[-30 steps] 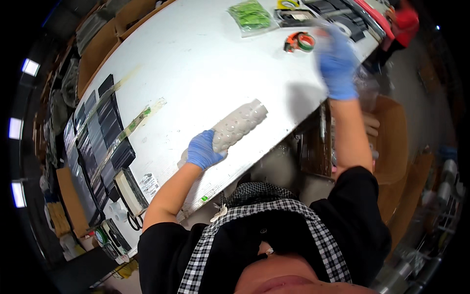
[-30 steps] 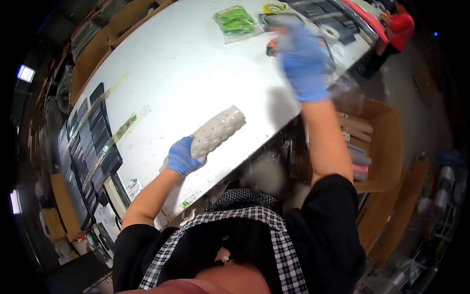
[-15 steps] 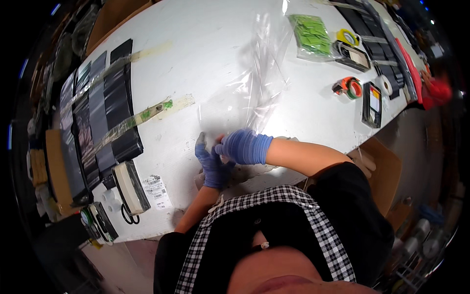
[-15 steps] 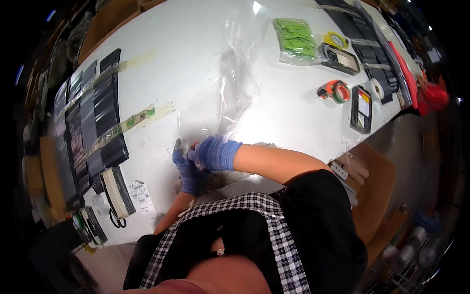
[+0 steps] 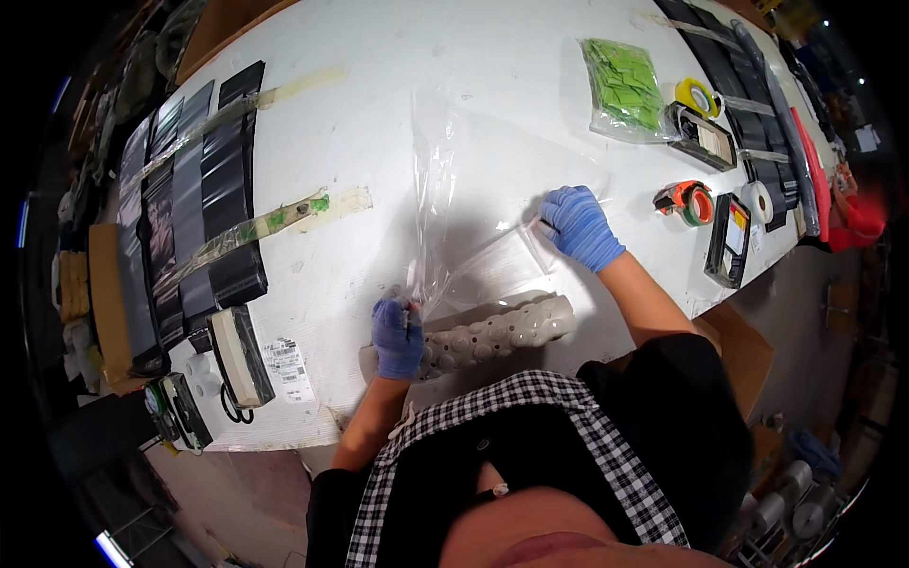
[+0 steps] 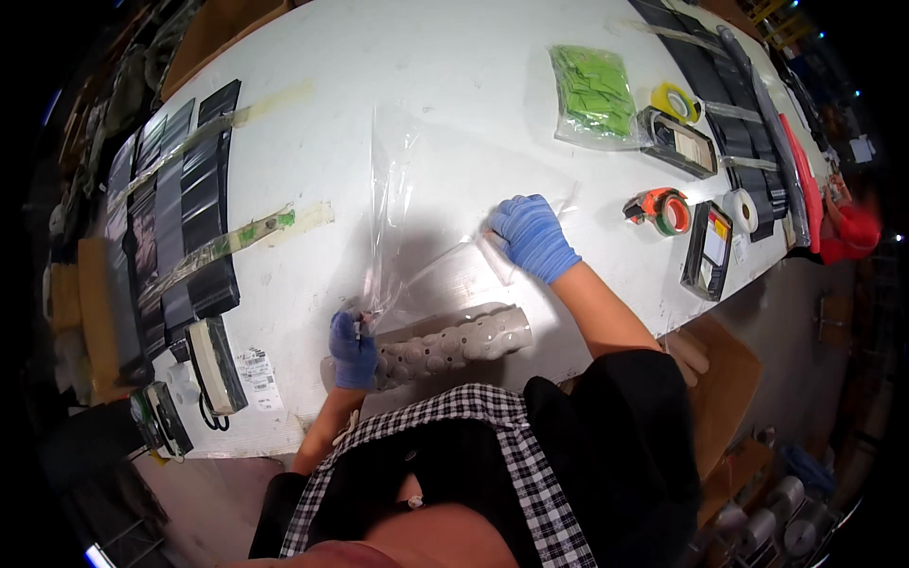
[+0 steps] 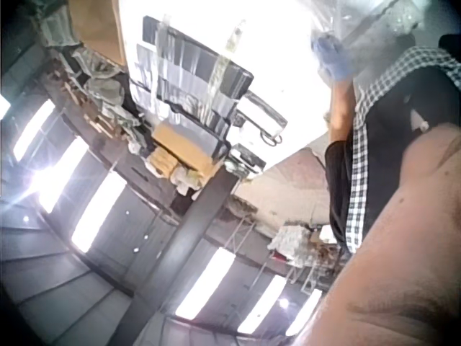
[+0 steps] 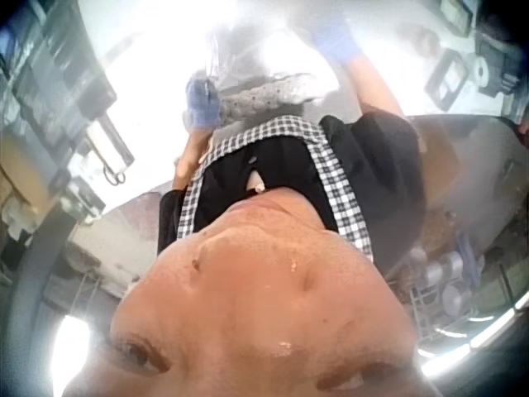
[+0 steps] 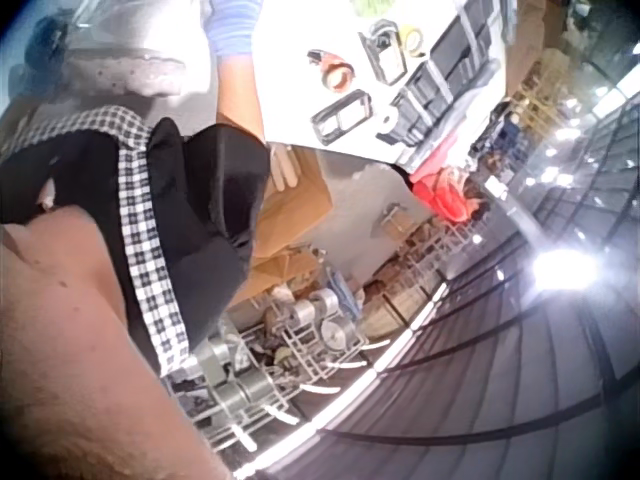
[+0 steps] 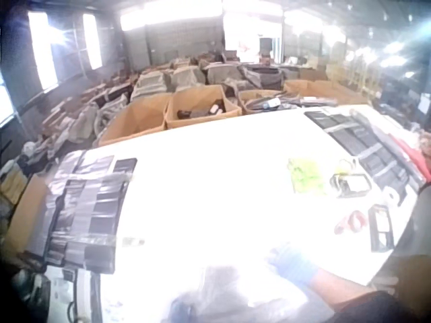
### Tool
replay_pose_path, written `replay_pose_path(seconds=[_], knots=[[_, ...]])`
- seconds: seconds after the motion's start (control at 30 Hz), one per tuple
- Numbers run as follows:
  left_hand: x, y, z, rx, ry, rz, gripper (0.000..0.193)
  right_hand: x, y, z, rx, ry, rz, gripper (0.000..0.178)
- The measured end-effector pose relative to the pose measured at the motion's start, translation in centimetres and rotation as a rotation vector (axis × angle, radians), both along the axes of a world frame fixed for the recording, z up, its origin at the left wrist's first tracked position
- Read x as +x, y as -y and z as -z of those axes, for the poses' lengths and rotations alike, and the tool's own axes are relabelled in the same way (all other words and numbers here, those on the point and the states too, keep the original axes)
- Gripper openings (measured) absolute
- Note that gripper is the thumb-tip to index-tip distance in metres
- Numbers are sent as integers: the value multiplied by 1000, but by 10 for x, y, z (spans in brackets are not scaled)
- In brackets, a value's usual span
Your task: The person folds a blue foam mat, wraps it in a clear plastic bag, and places it into a black shipping bag. They seal the bag with tape and attach a shipping label before placing it in a cardboard box. The person repeats this process with a second, beige foam mat.
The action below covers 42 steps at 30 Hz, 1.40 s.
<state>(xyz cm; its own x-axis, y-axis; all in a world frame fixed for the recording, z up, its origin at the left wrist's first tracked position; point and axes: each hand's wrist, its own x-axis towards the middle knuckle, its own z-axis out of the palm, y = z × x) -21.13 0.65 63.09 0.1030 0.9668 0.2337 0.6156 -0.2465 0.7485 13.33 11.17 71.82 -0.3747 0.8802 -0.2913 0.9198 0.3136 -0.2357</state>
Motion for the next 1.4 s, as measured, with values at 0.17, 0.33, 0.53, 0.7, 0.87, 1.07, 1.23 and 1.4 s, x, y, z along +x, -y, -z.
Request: replay_pose_path(seconds=[0.17, 0.33, 0.53, 0.7, 0.87, 1.07, 1.23, 1.4], knots=[[3, -6, -19, 39, 119, 56, 9, -9, -43, -88, 945, -186, 85, 14], [-3, 10, -11, -258, 330, -89, 12, -135, -135, -152, 1127, -231, -350, 7], [-6, -5, -24, -579, 906, -320, 26, -236, -193, -86, 1088, -385, -249, 38], [-10, -9, -16, -661, 993, -410, 19, -165, -92, -23, 879, -651, -352, 38], [-7, -15, -15, -730, 943, -452, 18, -114, -52, 47, 426, -71, -296, 51], [-17, -19, -12, -726, 993, -568, 17, -97, -8, 19, 11, 131, -147, 45], [-16, -24, -18, -750, 1045, -565, 18, -115, -20, 5, 112, -101, -63, 54], [-17, -26, -28, -814, 1006, -669, 13, -136, -30, 38, 1, 155, -33, 74]])
